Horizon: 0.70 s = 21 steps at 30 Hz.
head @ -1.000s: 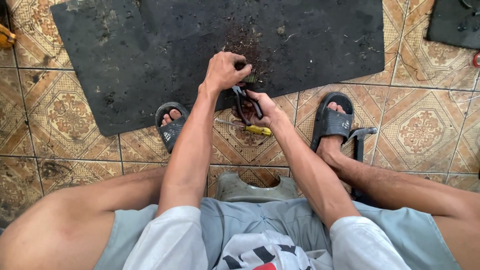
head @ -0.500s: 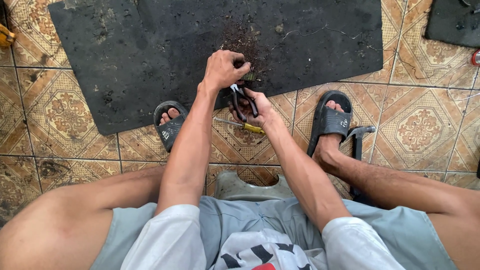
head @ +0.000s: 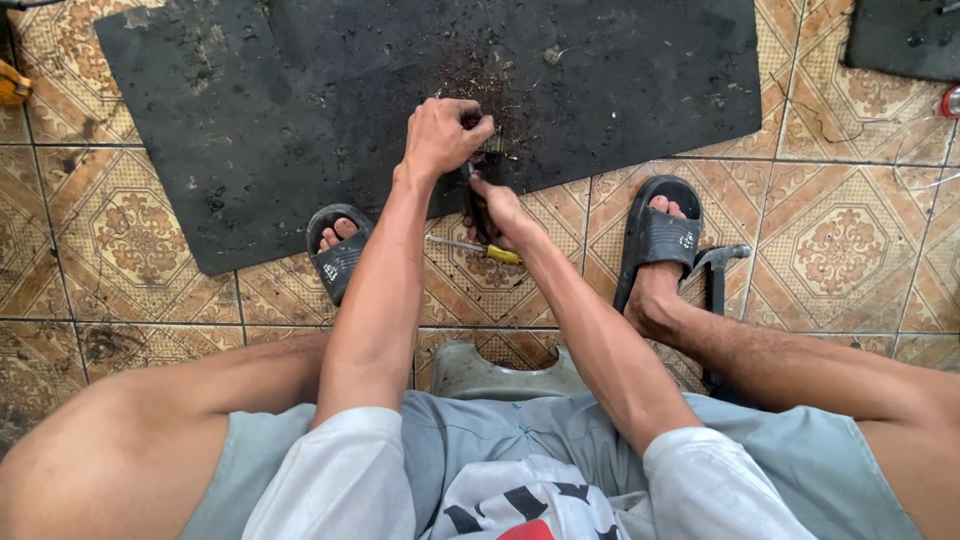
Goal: Extracting copper windings from an electric motor stator using pliers.
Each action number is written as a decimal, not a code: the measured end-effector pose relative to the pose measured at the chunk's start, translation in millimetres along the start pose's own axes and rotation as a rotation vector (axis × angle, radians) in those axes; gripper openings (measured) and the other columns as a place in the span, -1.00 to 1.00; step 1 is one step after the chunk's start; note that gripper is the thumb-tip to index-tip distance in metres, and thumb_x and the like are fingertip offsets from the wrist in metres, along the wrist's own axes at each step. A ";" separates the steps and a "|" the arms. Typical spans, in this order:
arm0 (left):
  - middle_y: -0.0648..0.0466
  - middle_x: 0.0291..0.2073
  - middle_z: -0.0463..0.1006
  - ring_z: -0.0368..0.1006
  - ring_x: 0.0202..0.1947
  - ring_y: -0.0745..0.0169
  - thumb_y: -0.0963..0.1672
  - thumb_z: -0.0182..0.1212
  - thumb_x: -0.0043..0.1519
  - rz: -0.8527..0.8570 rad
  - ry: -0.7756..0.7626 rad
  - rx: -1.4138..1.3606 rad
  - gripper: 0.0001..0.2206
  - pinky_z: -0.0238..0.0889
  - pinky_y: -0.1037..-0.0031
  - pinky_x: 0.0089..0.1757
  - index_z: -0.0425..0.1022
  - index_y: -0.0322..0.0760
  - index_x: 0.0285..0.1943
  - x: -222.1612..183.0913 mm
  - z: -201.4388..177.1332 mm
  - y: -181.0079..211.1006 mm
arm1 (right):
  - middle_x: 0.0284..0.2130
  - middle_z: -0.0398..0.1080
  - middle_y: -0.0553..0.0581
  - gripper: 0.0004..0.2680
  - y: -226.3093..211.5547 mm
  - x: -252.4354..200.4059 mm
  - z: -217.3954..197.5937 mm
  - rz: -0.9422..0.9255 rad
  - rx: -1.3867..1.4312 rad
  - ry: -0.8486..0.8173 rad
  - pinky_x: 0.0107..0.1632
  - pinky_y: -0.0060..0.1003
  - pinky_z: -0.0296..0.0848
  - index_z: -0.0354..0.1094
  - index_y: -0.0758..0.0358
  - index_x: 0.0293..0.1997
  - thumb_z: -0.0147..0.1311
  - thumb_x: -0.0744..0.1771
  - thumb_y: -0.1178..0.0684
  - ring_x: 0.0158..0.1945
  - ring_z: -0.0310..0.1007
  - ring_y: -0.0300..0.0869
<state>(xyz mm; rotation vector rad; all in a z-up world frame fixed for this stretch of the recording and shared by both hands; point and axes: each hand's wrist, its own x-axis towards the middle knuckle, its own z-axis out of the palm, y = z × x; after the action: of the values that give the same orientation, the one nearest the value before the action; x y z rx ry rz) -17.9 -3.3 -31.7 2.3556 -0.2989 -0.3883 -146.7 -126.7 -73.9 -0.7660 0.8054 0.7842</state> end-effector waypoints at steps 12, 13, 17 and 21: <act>0.02 -0.68 0.50 0.54 -0.55 -0.21 0.09 0.24 0.16 0.049 0.047 -0.057 -0.68 0.36 0.12 -0.37 0.53 -0.09 -0.52 -24.4 -16.0 18.3 | -0.66 0.25 -0.03 -0.74 -24.4 -74.0 30.9 0.171 0.219 0.012 -0.39 -0.21 0.51 0.27 0.21 -0.44 0.22 0.32 -0.11 -0.56 0.42 -0.16; 0.05 -0.69 0.49 0.54 -0.58 -0.15 0.07 0.25 0.19 0.091 0.055 -0.076 -0.69 0.36 0.18 -0.39 0.53 -0.09 -0.52 -20.4 -18.0 20.7 | -0.65 0.28 -0.01 -0.72 -24.1 -51.7 15.2 0.190 0.163 -0.035 -0.32 -0.07 0.57 0.30 0.23 -0.44 0.21 0.31 -0.16 -0.53 0.47 -0.11; 0.04 -0.70 0.48 0.52 -0.58 -0.16 0.03 0.23 0.19 0.075 0.052 -0.092 -0.71 0.35 0.20 -0.39 0.50 -0.11 -0.54 -16.0 -9.5 1.4 | -0.59 0.37 0.06 -0.76 -35.9 -83.7 33.8 0.190 0.191 -0.065 -0.24 -0.12 0.56 0.34 0.21 -0.43 0.22 0.31 -0.11 -0.45 0.53 -0.06; -0.01 -0.67 0.48 0.52 -0.52 -0.26 0.07 0.25 0.15 0.056 0.061 -0.065 -0.68 0.33 0.14 -0.36 0.50 -0.11 -0.55 -11.6 -7.2 -2.8 | -0.46 0.47 0.12 -0.71 -31.5 -53.1 7.7 0.272 0.069 -0.202 -0.09 0.07 0.54 0.47 0.24 -0.31 0.10 0.33 -0.22 -0.30 0.56 0.02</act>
<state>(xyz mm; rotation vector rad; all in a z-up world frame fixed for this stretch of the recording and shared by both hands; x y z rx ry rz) -25.8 7.0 -26.5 2.2853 -0.3180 -0.2945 -142.6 -151.6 -17.1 -0.5113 0.7583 1.0543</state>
